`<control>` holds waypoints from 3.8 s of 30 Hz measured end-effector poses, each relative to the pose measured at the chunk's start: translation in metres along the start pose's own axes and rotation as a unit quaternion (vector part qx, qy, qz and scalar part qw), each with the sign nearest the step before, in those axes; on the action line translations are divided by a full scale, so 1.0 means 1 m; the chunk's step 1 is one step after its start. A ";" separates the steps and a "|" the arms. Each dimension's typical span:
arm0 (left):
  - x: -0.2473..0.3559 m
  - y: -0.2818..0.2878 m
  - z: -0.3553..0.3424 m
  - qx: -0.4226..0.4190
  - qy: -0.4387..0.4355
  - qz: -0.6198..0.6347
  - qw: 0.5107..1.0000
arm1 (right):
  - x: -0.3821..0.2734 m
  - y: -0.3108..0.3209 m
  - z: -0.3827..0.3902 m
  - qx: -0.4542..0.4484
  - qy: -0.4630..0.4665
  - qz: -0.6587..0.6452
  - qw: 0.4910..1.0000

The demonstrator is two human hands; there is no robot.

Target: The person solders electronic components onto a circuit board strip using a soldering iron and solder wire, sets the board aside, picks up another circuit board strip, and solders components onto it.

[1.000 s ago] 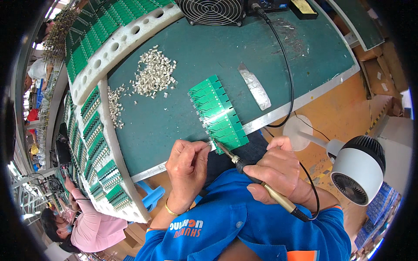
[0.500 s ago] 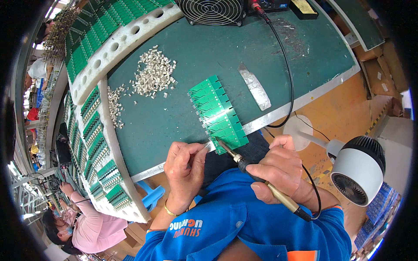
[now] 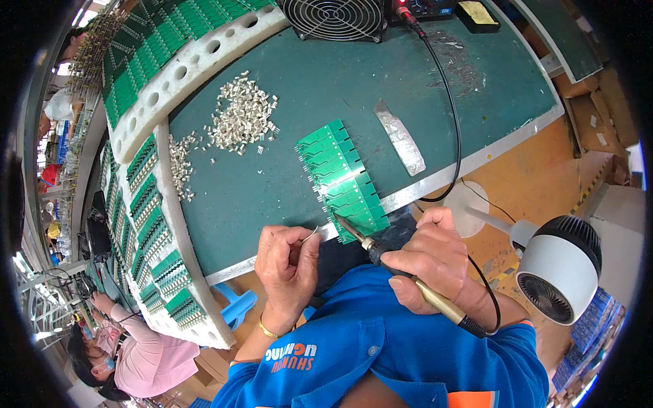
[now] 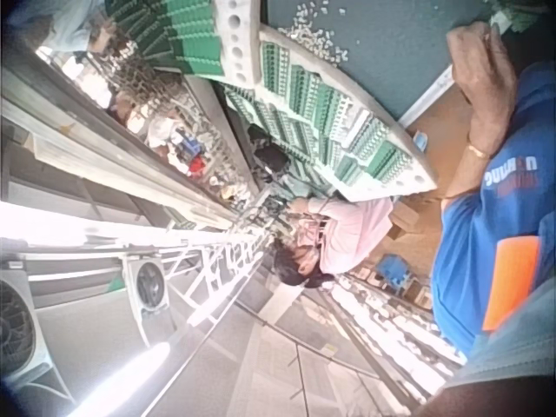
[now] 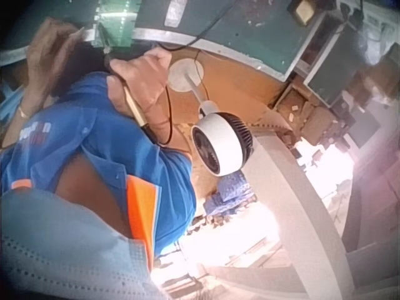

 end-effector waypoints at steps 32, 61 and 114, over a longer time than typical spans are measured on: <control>0.007 -0.006 0.001 -0.030 -0.030 -0.037 0.998 | -0.002 0.024 -0.002 0.045 0.010 0.020 0.999; 0.001 -0.001 0.007 -0.012 -0.041 -0.024 0.999 | 0.087 0.155 -0.057 0.361 -0.077 0.094 0.925; 0.009 -0.005 0.001 -0.037 -0.048 -0.066 0.996 | 0.010 0.017 -0.004 0.018 0.006 -0.035 0.999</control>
Point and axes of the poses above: each hand's wrist, its own z-axis away from the middle knuckle, its own y-axis out of the back of the hand, x = y × z, the point moved 7 cm from there along -z, towards the middle knuckle, and after that the axes turned 7 degrees about -x, right-handed, at the moved point
